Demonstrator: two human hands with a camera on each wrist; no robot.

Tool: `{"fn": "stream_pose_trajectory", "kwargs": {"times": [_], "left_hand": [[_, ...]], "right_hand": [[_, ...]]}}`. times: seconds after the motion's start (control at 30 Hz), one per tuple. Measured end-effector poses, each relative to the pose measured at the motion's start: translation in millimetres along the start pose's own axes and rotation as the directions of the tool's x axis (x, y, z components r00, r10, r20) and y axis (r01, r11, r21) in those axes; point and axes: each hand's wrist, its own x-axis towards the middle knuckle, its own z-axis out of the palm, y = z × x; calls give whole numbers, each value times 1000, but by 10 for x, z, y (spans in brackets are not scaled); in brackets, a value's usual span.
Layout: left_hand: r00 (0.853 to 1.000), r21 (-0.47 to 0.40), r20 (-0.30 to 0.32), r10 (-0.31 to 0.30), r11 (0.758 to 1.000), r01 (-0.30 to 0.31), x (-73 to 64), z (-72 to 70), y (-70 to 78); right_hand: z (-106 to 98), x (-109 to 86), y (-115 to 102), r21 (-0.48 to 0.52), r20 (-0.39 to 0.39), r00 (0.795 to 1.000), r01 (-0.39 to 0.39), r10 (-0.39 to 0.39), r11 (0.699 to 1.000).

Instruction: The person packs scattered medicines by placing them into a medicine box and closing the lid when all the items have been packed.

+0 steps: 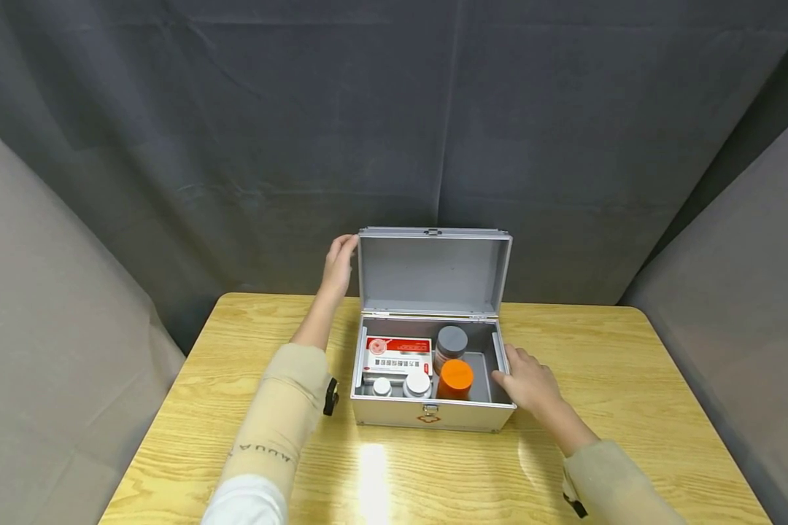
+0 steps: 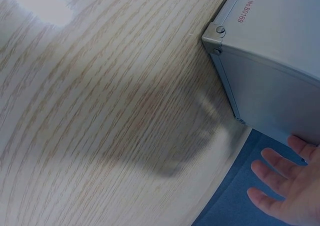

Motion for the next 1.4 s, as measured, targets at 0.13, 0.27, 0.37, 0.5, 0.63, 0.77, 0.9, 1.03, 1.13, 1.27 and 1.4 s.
{"fn": "stream_pose_trajectory", "kwargs": {"times": [0.13,0.27,0.37,0.5,0.63,0.77,0.9,1.03,1.13,1.27,1.4], "left_hand": [[999,33,28,-28,999,27,51,6,35],[997,41,39,-60,997,58,79,13,62],[995,30,49,-89,996,88,97,21,84],[989,38,75,-125,992,122,112,36,112],[988,59,90,-128,991,123,117,64,137],[992,78,76,-102,992,96,104,103,152],[995,94,63,-81,993,75,97,116,148],[995,95,69,-72,993,65,106,117,142],[995,101,75,-67,993,59,105,116,139],[994,106,88,-70,993,60,51,109,182],[994,118,95,-57,992,45,29,98,166]], "right_hand": [[8,-2,4,3,-2,1000,4,-4,1000],[5,-8,11,7,-7,1000,8,-8,1000],[-1,-13,18,5,-8,1000,9,-9,1000],[-4,-24,27,5,-8,1000,7,-7,1000],[1,-21,34,9,-11,1000,8,-8,1000],[8,-17,35,14,-14,1000,7,-7,1000],[17,-7,28,16,-13,1000,3,-3,1000],[17,1,25,16,-16,1000,1,-1,1000],[10,0,20,16,-20,1000,3,-3,1000],[2,-2,14,17,-21,1000,7,-7,1000],[3,-2,9,20,-9,1000,3,-3,1000]]}}
